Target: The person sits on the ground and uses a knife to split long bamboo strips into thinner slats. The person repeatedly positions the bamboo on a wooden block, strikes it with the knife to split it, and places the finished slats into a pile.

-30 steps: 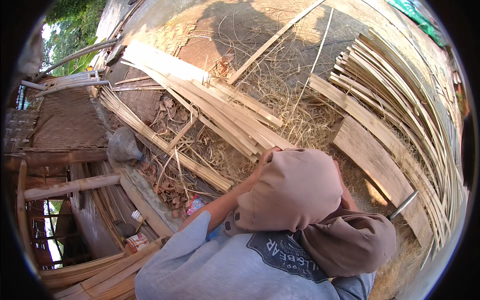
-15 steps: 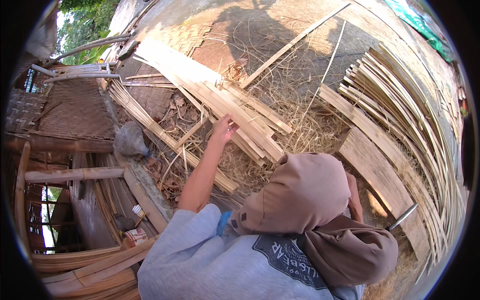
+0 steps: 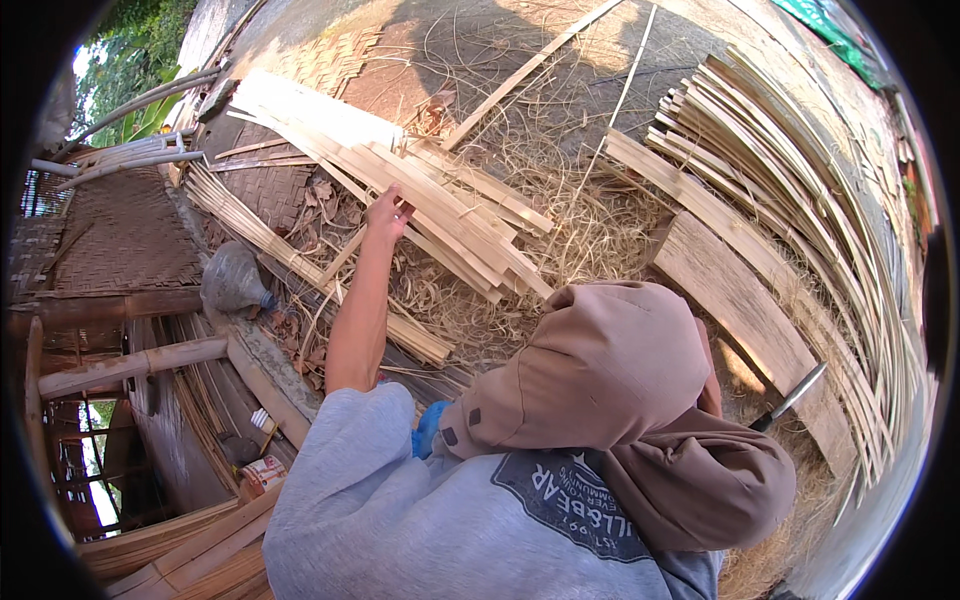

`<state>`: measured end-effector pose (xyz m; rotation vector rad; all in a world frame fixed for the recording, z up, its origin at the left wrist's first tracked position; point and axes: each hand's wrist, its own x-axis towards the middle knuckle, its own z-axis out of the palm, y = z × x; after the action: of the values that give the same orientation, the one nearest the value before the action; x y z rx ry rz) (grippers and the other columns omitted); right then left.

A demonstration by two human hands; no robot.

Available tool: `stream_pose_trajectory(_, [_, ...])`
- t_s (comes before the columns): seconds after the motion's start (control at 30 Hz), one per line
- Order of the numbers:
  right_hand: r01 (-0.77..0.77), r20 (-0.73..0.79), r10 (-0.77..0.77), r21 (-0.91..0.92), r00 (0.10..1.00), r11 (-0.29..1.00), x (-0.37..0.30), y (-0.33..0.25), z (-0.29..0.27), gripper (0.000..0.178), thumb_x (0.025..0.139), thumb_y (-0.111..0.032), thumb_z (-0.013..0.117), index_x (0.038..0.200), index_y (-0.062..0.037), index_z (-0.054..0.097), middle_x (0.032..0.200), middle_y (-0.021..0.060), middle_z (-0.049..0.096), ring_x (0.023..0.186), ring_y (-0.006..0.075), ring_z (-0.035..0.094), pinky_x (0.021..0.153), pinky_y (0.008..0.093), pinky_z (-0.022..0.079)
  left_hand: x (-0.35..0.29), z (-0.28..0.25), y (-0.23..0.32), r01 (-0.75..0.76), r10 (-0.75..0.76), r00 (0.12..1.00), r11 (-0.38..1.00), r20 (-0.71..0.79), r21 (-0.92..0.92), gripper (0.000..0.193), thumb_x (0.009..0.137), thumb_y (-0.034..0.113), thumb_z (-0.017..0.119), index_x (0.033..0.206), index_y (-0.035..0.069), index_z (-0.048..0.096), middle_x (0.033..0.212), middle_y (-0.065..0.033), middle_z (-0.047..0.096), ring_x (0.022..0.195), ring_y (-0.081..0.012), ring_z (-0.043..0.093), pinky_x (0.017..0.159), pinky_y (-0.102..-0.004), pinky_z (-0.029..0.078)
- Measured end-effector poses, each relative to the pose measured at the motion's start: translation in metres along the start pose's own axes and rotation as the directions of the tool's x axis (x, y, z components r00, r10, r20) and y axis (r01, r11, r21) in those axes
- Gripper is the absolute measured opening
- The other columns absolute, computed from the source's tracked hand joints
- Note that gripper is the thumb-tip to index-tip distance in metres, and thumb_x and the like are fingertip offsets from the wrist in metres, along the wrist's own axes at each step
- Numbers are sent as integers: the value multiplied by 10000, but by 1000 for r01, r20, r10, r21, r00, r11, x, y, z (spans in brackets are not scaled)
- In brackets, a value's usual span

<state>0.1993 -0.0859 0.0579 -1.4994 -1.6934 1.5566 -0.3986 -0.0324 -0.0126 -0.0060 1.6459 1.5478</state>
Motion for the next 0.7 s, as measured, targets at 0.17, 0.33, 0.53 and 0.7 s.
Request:
stream_pose_trajectory(0.17, [-34,-25,35,62,999,998,-4,-5,-3,428,1046,-382,608,1128,25,712,898,77,743,807,126,659,741,293,525,31,-16,22,-111,152,979,954,-132,277,570,966,261,720,1455,50,514,1447,-194,522,1287,-329,561,1068,-453,500])
stream_pose_trajectory(0.33, [22,-329,6,80,944,997,-12,14,-40,341,1033,-288,642,1153,21,718,965,93,751,867,169,688,803,323,543,-60,130,-13,-517,588,782,426,208,743,796,955,401,686,1595,61,357,1572,-258,396,1339,-350,531,1068,-434,475])
stream_pose_trajectory(0.53, [-273,-893,-200,-326,403,905,-74,85,-90,326,969,-198,662,1244,-21,671,1201,198,649,1121,355,632,956,438,497,-177,311,-71,-971,380,227,159,897,179,282,984,265,685,1120,31,764,974,-144,774,942,-273,729,877,-390,542])
stream_pose_trajectory(0.7, [-755,-996,13,73,-85,652,-162,211,-101,610,973,-335,659,1443,6,470,1344,280,554,1256,451,553,1029,546,459,-168,402,-141,-996,101,34,-83,994,43,265,942,270,727,1075,42,754,1076,-170,746,1005,-345,701,883,-428,542])
